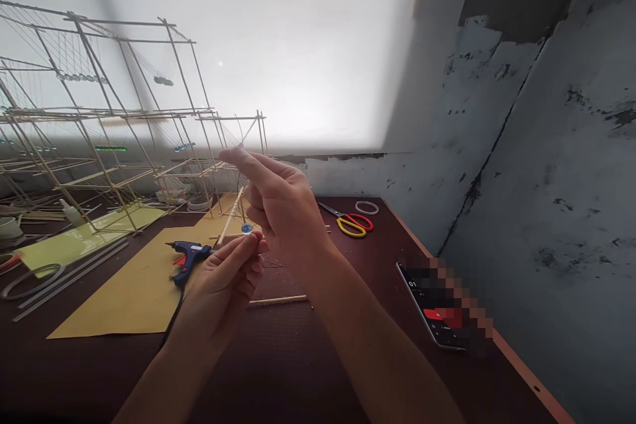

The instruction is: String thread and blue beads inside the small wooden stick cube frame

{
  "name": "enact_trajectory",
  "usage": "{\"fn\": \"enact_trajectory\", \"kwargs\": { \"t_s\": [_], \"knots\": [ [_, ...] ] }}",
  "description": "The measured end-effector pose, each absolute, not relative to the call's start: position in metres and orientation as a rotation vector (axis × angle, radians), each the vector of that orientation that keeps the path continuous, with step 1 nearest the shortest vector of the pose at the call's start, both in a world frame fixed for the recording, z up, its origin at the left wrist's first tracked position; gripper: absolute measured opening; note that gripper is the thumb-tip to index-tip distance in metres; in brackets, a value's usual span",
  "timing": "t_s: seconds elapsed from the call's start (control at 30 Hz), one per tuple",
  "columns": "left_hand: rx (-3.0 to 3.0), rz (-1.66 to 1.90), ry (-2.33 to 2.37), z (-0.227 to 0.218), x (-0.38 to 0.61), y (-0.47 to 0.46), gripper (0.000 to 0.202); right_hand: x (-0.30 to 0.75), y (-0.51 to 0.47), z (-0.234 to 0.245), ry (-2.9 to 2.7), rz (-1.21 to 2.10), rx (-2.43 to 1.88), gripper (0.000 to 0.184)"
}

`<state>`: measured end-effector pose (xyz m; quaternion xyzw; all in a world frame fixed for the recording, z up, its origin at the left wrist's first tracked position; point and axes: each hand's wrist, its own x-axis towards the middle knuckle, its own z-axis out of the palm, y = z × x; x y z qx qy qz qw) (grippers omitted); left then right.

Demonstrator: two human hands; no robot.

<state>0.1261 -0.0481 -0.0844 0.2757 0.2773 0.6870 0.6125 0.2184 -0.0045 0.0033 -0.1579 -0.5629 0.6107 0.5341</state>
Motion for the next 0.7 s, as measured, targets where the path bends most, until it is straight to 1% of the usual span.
{"fn": "enact_trajectory", "kwargs": {
  "t_s": [0.13, 0.4, 0.57, 0.63, 0.7],
  "knots": [
    [0.626, 1.546, 0.63, -0.085, 0.126, -0.046, 0.015, 0.22, -0.003, 0.003, -1.35, 1.47, -0.362, 0.03],
    [0.611, 1.467, 0.697, -0.094, 0.13, -0.049, 0.019, 0.224, -0.004, 0.007, -1.373, 1.416, -0.4, 0.028],
    [0.717, 1.393, 0.854, -0.108, 0.126, -0.061, 0.023, 0.232, -0.004, 0.012, -1.419, 1.329, -0.432, 0.029],
    [0.946, 1.211, 0.92, -0.118, 0.117, -0.076, 0.024, 0.237, -0.004, 0.015, -1.467, 1.28, -0.45, 0.03],
    [1.2, 0.808, 0.957, -0.13, 0.104, -0.097, 0.027, 0.244, -0.005, 0.018, -1.542, 1.24, -0.461, 0.028]
  ]
}}
